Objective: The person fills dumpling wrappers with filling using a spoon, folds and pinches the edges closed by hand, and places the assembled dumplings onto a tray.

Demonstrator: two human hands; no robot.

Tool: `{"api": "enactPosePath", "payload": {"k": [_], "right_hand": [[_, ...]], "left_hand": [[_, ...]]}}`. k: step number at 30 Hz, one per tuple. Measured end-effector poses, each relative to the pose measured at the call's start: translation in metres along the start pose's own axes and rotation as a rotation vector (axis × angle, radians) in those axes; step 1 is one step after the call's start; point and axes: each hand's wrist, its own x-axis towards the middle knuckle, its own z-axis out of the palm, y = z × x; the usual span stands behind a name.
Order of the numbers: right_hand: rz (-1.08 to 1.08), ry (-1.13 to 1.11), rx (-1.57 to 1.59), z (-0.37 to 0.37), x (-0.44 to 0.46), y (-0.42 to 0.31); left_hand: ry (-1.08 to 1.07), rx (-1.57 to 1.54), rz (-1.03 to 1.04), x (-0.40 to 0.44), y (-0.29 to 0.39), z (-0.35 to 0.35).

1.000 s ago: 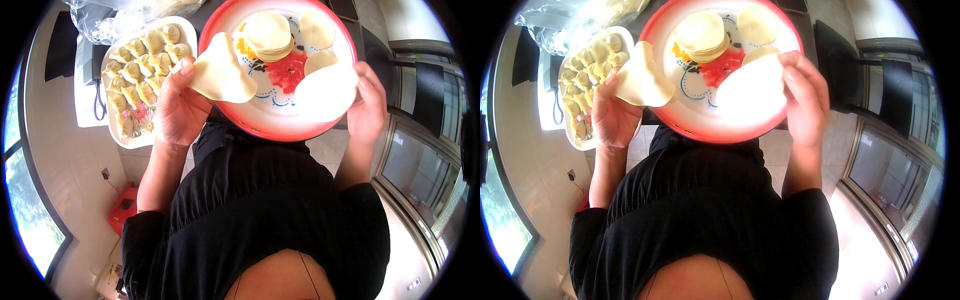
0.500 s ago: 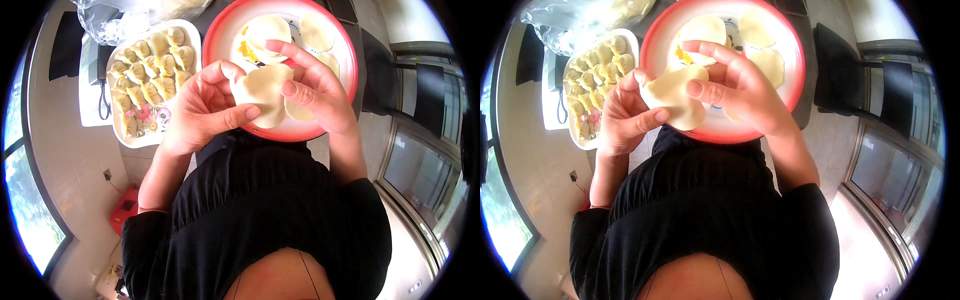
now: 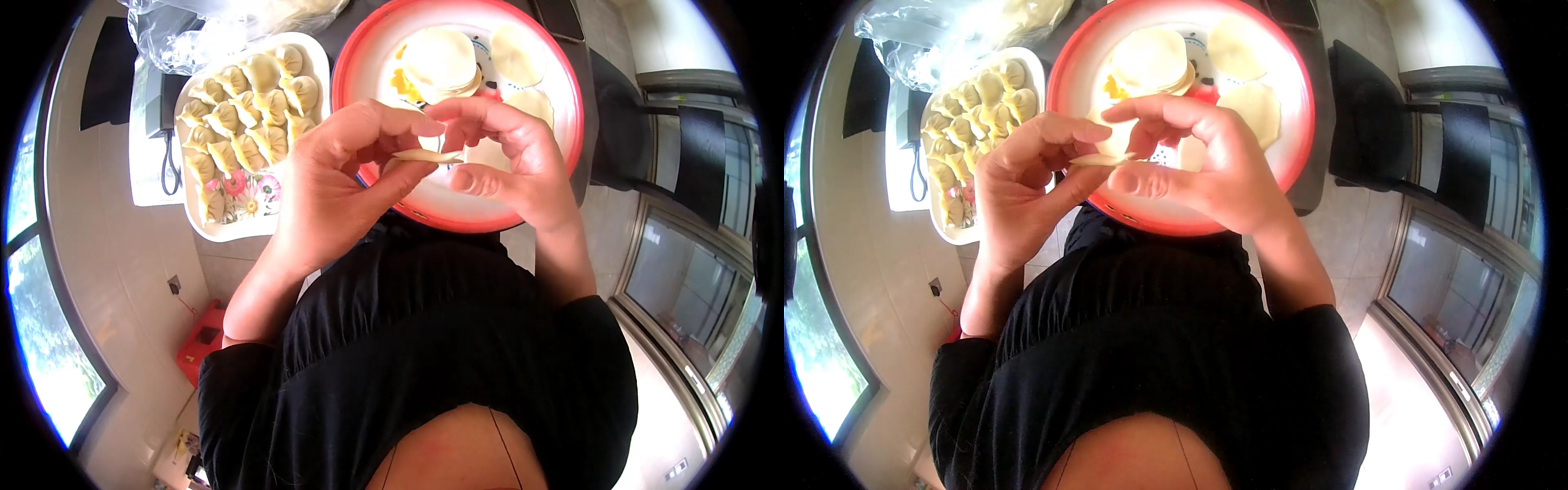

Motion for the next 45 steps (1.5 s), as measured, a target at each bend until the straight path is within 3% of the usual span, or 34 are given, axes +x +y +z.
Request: {"api": "enactPosePath", "payload": {"k": [6, 10, 12, 13, 16, 18, 24, 28, 31, 34, 37, 43, 45], "right_hand": [[0.018, 0.081, -0.164, 0.009, -0.006, -0.017], [0.040, 0.133, 0.064, 0.009, -0.007, -0.012], [0.122, 0.172, 0.257, 0.010, -0.006, -0.009], [0.081, 0.177, 0.206, 0.010, -0.005, -0.005], [0.018, 0.204, 0.153, 0.010, -0.004, 0.003], [0.052, 0.243, 0.248, 0.015, -0.004, 0.001], [-0.125, 0.218, -0.078, 0.009, 0.008, -0.001], [0.045, 0.105, 0.057, 0.017, 0.018, -0.010], [0.081, 0.000, 0.022, 0.018, 0.023, -0.015], [0.010, -0.111, -0.212, 0.014, 0.029, -0.019], [0.120, -0.175, -0.315, 0.007, 0.033, -0.021], [0.138, -0.013, 0.031, 0.025, 0.033, -0.015], [0.094, -0.093, -0.021, 0.017, 0.035, -0.010]], "left_hand": [[0.021, -0.025, 0.049, 0.000, 0.000, 0.003], [0.095, 0.042, 0.086, 0.004, -0.003, 0.007], [0.045, 0.025, 0.033, 0.004, -0.011, 0.009], [0.021, 0.016, 0.006, 0.004, -0.013, 0.009], [0.026, -0.132, -0.211, 0.003, -0.005, 0.008], [0.002, -0.231, -0.206, 0.003, -0.008, 0.008], [-0.059, -0.452, -0.295, 0.003, -0.008, -0.001], [-0.019, -0.548, -0.252, 0.000, -0.015, -0.004], [-0.017, -0.455, -0.277, -0.004, -0.016, -0.009], [-0.041, -0.238, -0.346, -0.006, -0.008, -0.014], [-0.032, -0.244, -0.317, -0.006, -0.012, -0.012], [-0.101, -0.099, -0.290, 0.000, -0.008, -0.017], [-0.119, -0.113, -0.320, 0.001, -0.011, -0.020]]}}
